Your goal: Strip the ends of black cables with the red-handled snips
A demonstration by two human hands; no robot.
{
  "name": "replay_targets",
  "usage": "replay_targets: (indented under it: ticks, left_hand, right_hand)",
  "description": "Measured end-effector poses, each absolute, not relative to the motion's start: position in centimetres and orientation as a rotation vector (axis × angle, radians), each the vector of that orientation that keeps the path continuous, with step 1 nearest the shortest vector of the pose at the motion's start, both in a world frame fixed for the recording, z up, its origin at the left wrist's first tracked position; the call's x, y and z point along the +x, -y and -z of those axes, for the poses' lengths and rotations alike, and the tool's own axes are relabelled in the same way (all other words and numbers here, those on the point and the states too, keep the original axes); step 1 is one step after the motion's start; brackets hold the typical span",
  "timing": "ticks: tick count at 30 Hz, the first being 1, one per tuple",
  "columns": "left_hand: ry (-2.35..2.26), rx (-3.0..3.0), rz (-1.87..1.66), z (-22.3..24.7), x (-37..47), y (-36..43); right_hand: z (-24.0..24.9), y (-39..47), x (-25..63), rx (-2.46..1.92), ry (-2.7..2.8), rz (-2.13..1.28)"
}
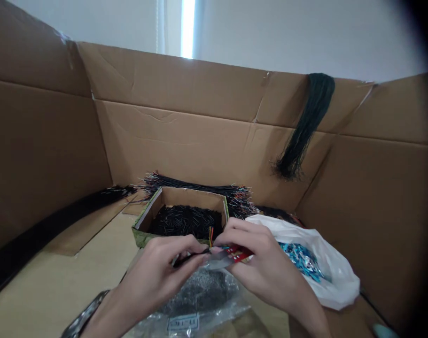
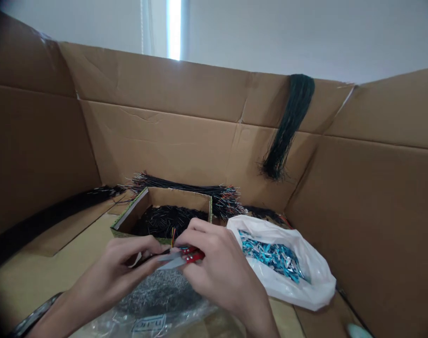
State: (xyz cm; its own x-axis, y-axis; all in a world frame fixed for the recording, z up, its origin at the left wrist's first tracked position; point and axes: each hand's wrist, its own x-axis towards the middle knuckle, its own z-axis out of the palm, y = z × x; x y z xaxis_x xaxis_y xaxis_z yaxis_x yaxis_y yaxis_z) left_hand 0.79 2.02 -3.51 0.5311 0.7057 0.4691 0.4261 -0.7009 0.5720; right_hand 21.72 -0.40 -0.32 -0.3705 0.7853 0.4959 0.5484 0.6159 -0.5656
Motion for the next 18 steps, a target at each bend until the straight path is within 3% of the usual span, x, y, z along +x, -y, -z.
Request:
replay_targets:
  ticks: [4, 10, 18]
  left_hand:
    - [-0.856, 2.595, -1.075, 4.0, 0.8, -1.6]
    - [-0.995, 2.478, -1.125, 2.9, 1.3, -1.6]
    - [-1.074, 2.320, -1.157, 0.9, 2.4, -0.6]
  right_hand:
    - [0.1, -0.7, 21.9, -1.094, 1.773, -0.547]
    - [0.3, -3.4, 27.4, -1.267, 1.550, -0.316]
    - [6.5, -2.4, 36.4, -1.810, 1.461, -0.347]
